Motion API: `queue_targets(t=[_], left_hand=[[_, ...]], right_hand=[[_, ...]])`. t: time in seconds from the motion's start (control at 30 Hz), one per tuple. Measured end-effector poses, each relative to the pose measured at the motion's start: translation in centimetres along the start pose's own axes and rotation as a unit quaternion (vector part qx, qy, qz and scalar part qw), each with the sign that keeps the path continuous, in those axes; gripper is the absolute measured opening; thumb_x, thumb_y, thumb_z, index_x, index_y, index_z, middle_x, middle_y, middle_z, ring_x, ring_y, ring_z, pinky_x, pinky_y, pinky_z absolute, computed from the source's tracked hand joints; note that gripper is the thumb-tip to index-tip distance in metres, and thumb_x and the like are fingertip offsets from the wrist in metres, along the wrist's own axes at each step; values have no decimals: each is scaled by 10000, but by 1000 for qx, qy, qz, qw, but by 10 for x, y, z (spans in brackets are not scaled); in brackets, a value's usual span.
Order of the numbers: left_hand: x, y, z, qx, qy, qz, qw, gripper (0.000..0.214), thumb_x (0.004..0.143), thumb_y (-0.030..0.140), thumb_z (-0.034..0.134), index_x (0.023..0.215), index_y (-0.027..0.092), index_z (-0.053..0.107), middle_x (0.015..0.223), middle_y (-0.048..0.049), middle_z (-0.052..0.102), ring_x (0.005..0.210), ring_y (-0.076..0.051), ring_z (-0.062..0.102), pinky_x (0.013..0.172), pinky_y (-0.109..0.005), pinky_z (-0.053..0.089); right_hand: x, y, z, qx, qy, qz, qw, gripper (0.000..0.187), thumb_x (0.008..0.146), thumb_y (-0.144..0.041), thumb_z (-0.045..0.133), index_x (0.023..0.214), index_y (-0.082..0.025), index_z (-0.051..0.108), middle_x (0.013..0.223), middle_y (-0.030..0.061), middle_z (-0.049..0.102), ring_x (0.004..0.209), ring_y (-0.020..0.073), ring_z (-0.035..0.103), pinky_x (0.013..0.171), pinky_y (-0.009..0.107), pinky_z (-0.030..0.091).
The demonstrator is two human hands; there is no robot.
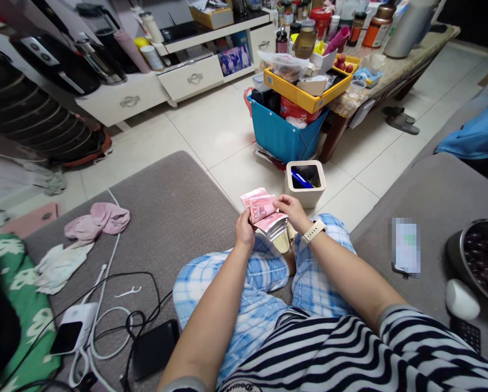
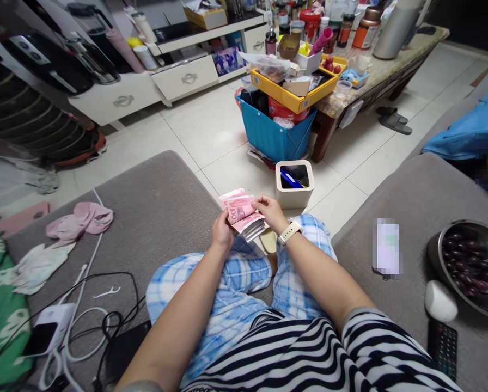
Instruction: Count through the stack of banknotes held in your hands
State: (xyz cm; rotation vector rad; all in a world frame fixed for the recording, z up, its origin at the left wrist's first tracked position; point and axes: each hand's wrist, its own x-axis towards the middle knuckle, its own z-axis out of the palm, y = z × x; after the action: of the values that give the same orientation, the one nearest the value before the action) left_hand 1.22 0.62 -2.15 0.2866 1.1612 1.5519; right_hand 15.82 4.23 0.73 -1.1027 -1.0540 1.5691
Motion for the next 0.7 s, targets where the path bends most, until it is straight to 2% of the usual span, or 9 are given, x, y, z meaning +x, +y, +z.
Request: queue_targets(t=[0.27,0.43,0.7], left_hand=[[2,-2,-1,3,5,7,1000,344,594,440,774,752,145,694,738,-52,713,693,-209,683,667,-316,538],[2,-1,-1,8,1,14,1000,288,590,403,774,692,161,657,699,-18,685,650,-174,652,625,-276,510],[-3,2,-1,33,-12,0,999,297,567,349,823,721,160,652,615,5,632,573,-158,613,573,-261,479]], right_hand=[[1,1,0,3,0,-1,1000,362,637,-506,741,637,-192,560,582,-45,498,547,101,406,565,263,323],[2,2,0,17,-18,7,1000,405,701,-592,667,660,-200,572,552,-18,539,557,132,479,580,282,366],[2,0,0,12,18,-20,1000,324,602,-443,770,673,-194,575,654,-26,573,645,131,495,673,286,391]])
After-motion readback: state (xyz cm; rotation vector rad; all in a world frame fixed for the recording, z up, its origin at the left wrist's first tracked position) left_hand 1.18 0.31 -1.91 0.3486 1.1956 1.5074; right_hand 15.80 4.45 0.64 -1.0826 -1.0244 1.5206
